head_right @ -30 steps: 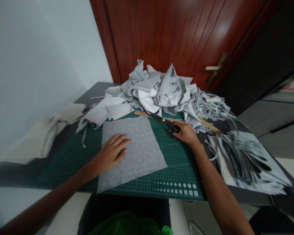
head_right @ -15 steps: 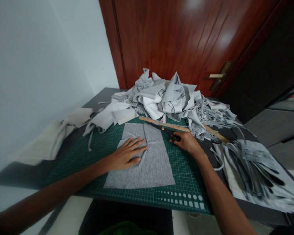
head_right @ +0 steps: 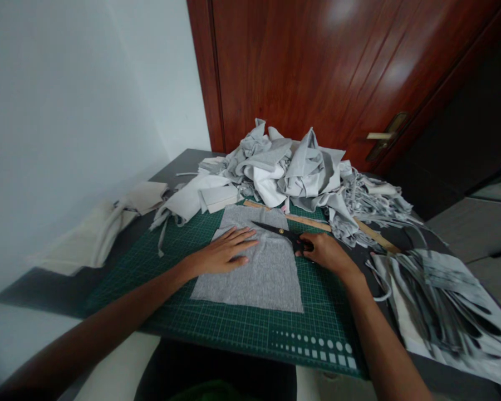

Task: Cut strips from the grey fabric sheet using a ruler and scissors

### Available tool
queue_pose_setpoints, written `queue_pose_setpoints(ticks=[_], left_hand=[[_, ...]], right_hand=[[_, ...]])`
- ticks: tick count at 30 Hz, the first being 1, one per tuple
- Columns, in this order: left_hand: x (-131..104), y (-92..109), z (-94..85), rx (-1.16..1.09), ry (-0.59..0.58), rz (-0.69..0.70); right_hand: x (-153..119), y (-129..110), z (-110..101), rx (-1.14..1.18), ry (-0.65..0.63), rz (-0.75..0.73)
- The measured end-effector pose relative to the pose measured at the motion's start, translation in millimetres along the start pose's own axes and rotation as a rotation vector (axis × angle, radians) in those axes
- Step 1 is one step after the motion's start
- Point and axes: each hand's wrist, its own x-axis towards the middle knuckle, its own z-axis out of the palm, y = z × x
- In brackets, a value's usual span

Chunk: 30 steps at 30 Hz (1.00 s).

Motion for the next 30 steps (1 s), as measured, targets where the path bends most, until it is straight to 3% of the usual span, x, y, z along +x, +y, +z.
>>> queue_pose_setpoints(ticks=[5,15,17,22,30], left_hand=[[-5,-5,0.0,0.04,0.02,-0.05],[0,-4,6.3,0.091,0.054,-0.116],[0,-4,6.3,0.094,0.058,-0.13],[0,-6,5.1,0.095,0.04,-0.141],[3,-11,7.8,0.091,0.05,-0.15]], right_hand=[[-2,-4,-6,0.07,-0.137,0.03],[-4,-7,-24,0.026,-0.209,0.038],[-4,-1,-23,0.0,-0.154,0.011],[4,14,-9,-0.082,0.149,-0.002],[18,19,6,-0.093,0.225,0.02]])
